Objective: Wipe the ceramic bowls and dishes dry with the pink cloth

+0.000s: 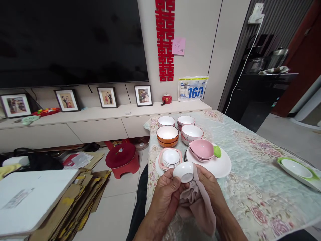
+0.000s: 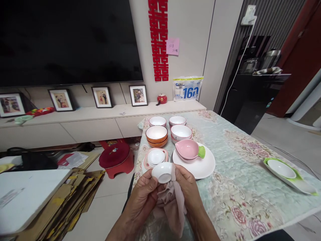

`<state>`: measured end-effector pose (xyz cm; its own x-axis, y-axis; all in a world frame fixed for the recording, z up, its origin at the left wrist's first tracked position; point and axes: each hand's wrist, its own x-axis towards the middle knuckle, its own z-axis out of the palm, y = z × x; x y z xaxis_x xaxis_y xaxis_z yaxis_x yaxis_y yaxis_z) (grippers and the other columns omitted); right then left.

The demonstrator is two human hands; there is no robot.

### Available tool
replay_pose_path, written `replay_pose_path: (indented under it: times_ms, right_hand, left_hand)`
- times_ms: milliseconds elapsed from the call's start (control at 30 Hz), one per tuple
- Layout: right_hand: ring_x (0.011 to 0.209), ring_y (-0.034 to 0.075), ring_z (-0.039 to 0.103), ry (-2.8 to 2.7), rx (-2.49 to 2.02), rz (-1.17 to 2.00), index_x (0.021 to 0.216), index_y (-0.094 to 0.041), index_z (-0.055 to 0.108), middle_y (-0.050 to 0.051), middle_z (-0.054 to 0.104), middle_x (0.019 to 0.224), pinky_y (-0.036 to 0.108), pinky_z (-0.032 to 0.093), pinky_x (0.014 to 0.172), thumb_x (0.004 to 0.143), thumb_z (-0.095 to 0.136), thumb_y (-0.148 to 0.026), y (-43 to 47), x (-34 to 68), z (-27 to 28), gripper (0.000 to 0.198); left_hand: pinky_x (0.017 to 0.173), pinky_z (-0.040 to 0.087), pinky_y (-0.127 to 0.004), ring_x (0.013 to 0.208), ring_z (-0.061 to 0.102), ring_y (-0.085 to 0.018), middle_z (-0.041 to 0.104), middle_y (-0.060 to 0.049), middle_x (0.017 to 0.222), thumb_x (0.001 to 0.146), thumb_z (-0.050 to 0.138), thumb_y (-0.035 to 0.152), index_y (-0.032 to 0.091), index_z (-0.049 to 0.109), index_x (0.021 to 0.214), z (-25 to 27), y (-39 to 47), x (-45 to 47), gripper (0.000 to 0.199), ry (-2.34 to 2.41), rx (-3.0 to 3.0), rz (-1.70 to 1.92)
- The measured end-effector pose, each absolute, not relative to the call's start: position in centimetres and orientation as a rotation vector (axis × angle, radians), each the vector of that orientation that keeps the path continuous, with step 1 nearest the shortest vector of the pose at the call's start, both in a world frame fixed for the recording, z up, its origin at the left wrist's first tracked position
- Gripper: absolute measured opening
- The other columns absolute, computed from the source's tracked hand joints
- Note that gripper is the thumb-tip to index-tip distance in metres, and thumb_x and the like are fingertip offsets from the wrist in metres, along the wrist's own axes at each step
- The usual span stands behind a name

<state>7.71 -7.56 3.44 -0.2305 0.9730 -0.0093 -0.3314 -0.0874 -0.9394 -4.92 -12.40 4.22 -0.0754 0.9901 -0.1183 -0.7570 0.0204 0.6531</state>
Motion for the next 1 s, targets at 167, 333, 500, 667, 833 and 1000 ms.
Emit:
replay_pose_path:
  times_ms: [167, 333, 500, 667, 833, 1000]
  right_hand:
    - [0.093, 0.029, 0.07, -1.25, -0.912, 1.376, 0.104, -0.018, 0.075, 0.01, 0.076, 0.099, 0.04, 0.057, 0.08, 0.083, 0.068, -0.054, -7.8, 7.5, 3.4, 0.043]
    - [0.116, 0.028, 0.062, -1.692, -0.896, 0.635, 0.126, -0.02, 0.066, 0.012, 0.068, 0.125, 0.04, 0.051, 0.096, 0.092, 0.058, -0.035, -7.2, 8.1, 2.5, 0.038]
    - [0.111, 0.024, 0.064, -1.868, -0.849, 0.579, 0.134, -0.019, 0.058, 0.011, 0.067, 0.122, 0.034, 0.054, 0.091, 0.094, 0.057, -0.03, -6.6, 8.3, 1.8, 0.041]
    - [0.105, 0.024, 0.064, -1.944, -0.881, 0.634, 0.134, -0.02, 0.056, 0.009, 0.068, 0.114, 0.034, 0.052, 0.088, 0.089, 0.063, -0.028, -6.6, 8.8, 2.5, 0.047]
    - [0.09, 0.023, 0.064, -1.815, -0.933, 0.743, 0.114, -0.02, 0.067, 0.006, 0.07, 0.097, 0.032, 0.05, 0.078, 0.089, 0.059, -0.035, -6.9, 8.8, 3.1, 0.03]
    - [0.081, 0.02, 0.064, -1.451, -0.913, 1.363, 0.104, -0.02, 0.069, 0.002, 0.071, 0.09, 0.028, 0.05, 0.074, 0.082, 0.07, -0.044, -7.0, 8.6, 3.1, 0.033]
  left_hand:
    - [0.067, 0.052, -0.021, 0.069, 0.065, -0.011, 0.076, -0.006, 0.087, 0.064, 0.09, 0.027, 0.016, 0.077, 0.099, 4.1, -12.3, -4.4, 0.039, 0.622, 0.384, 1.563]
    - [0.076, 0.052, -0.024, 0.074, 0.067, -0.014, 0.077, -0.005, 0.085, 0.071, 0.085, 0.023, 0.017, 0.077, 0.097, 3.9, -12.6, -3.9, 0.028, 0.661, 0.447, 1.593]
    - [0.087, 0.052, -0.031, 0.086, 0.07, -0.019, 0.077, -0.006, 0.089, 0.072, 0.083, 0.022, 0.018, 0.076, 0.102, 3.9, -12.8, -3.8, 0.031, 0.645, 0.401, 1.608]
    - [0.091, 0.051, -0.031, 0.092, 0.07, -0.021, 0.078, -0.007, 0.09, 0.074, 0.081, 0.02, 0.017, 0.076, 0.104, 4.0, -12.8, -4.0, 0.031, 0.629, 0.422, 1.581]
    - [0.09, 0.052, -0.033, 0.092, 0.071, -0.023, 0.078, -0.008, 0.089, 0.072, 0.082, 0.02, 0.015, 0.077, 0.1, 4.1, -12.8, -4.0, 0.029, 0.607, 0.439, 1.52]
    - [0.089, 0.053, -0.034, 0.091, 0.071, -0.024, 0.078, -0.009, 0.088, 0.07, 0.084, 0.019, 0.014, 0.076, 0.102, 3.8, -12.8, -4.0, 0.033, 0.605, 0.399, 1.543]
